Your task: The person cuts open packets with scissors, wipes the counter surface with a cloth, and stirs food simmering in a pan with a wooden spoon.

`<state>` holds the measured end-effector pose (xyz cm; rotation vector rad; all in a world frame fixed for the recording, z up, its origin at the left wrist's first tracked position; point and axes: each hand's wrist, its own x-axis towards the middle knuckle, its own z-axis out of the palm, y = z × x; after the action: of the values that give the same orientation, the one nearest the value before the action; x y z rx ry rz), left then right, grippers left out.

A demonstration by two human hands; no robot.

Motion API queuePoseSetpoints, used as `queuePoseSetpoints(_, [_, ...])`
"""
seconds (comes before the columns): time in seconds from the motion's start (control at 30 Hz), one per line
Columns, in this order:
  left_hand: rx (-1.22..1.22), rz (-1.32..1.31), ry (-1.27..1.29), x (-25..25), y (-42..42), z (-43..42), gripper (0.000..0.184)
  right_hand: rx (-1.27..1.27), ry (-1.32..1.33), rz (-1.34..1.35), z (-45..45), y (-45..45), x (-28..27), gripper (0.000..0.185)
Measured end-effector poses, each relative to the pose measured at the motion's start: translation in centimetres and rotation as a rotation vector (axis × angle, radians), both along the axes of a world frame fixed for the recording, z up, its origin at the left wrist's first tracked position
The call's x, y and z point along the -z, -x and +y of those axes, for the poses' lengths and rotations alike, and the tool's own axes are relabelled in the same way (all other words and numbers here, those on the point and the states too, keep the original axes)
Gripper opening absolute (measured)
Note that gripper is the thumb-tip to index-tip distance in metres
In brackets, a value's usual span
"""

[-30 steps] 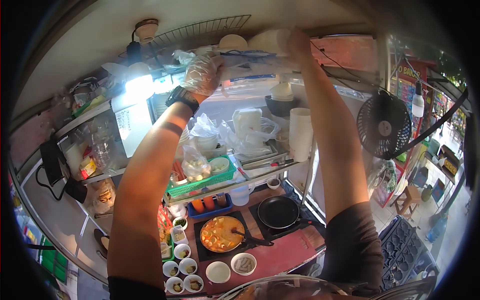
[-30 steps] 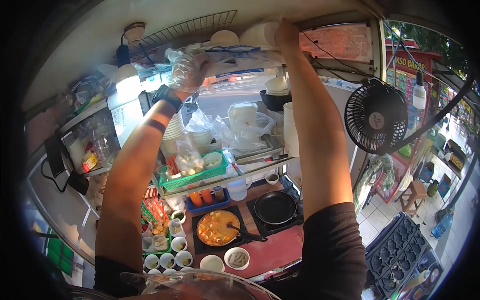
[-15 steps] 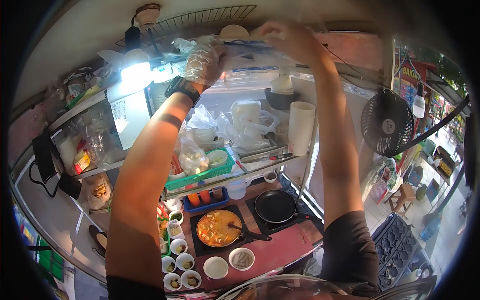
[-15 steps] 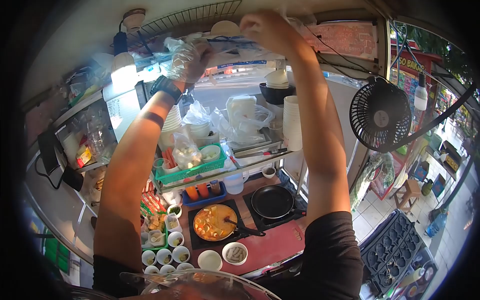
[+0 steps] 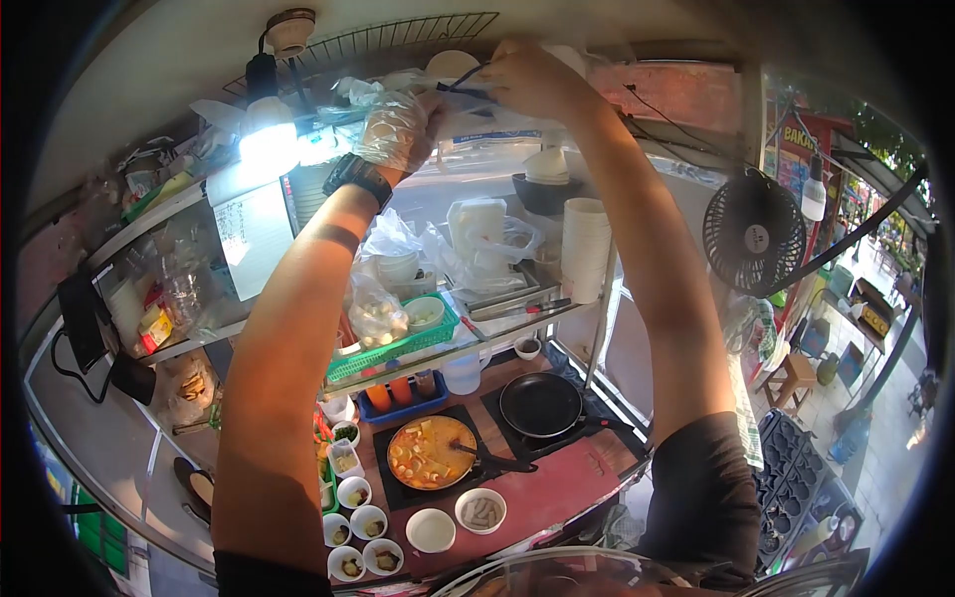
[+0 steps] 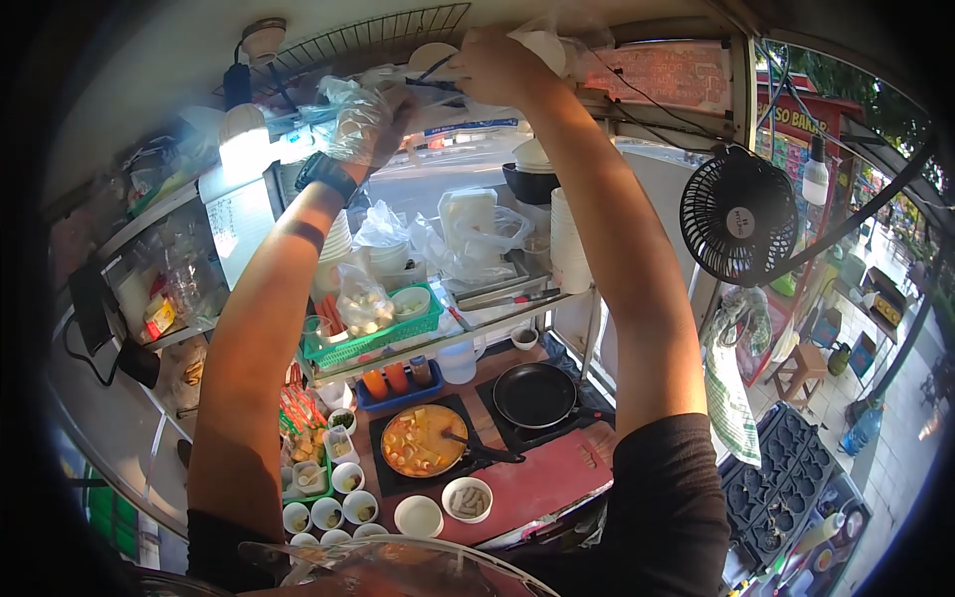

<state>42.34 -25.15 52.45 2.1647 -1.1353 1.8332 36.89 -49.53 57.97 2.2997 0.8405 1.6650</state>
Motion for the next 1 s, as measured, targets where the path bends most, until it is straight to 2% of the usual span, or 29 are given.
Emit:
queuePoseSetpoints(0.17, [-0.027, 0.014, 0.016, 0.3, 0.1, 0.0, 0.021, 0.057, 0.010, -0.011, 0.9, -0.3, -0.3, 0.018])
queuePoseSetpoints(0.23, [0.077, -0.015, -0.010, 0.6, 0.0, 0.3, 0.035, -0.017, -0.019, -0.020, 0.7, -1.1, -0.4, 0.018])
queuePoseSetpoints(0.27, [0.079, -0.016, -0.010, 0.7, -0.2, 0.3, 0.035, -0.094, -0.047, -0.028, 0.5, -1.5, -0.5, 0.018])
queuePoseSetpoints(0.33, [0.161, -0.147, 0.041, 0.8, -0.2, 0.2, 0.055, -0.091, -0.099, -0.007, 0.7, -1.6, -0.6, 0.017])
queuePoseSetpoints(0.37, [0.163, -0.147, 0.040, 0.9, -0.2, 0.2, 0.055, -0.090, -0.150, 0.016, 0.8, -1.6, -0.6, 0.016])
queuePoseSetpoints(0.4, [0.136, -0.058, 0.011, 0.8, 0.7, 0.2, 0.064, -0.088, -0.150, 0.015, 0.9, -1.2, -0.5, 0.016])
queuePoseSetpoints(0.43, [0.108, 0.031, -0.019, 0.6, 1.4, 0.1, 0.072, -0.108, -0.257, 0.086, 1.0, -0.6, -0.4, 0.016])
queuePoseSetpoints(0.47, [0.108, 0.032, -0.020, 0.2, 2.1, 0.0, 0.072, -0.128, -0.365, 0.158, 1.3, 0.0, -0.3, 0.016])
queuePoseSetpoints(0.53, [-0.094, 0.053, -0.104, -0.3, 2.7, -0.5, 0.090, -0.180, -0.469, 0.215, 0.6, -0.9, -0.3, 0.017])
queuePoseSetpoints(0.6, [-0.145, 0.066, -0.147, -0.9, 2.8, -1.2, 0.091, -0.230, -0.569, 0.272, 0.2, -2.1, -0.5, 0.019])
queuePoseSetpoints(0.67, [-0.194, 0.080, -0.189, -1.2, 2.4, -1.6, 0.091, -0.441, -0.843, 0.477, -0.3, -3.5, -0.7, 0.024])
queuePoseSetpoints(0.8, [-0.290, 0.007, -0.181, -1.6, 1.0, -2.7, 0.087, -0.494, -0.943, 0.552, -0.3, -3.1, -0.6, 0.030])
queuePoseSetpoints(0.93, [-0.330, 0.027, -0.205, -2.1, 0.0, -3.4, 0.077, -0.400, -0.930, 0.558, -0.2, -2.4, -0.6, 0.031])
queuePoseSetpoints(1.0, [-0.360, 0.093, -0.198, -2.4, -0.3, -3.7, 0.067, -0.566, -0.998, 0.532, 0.2, -1.7, -0.4, 0.028])
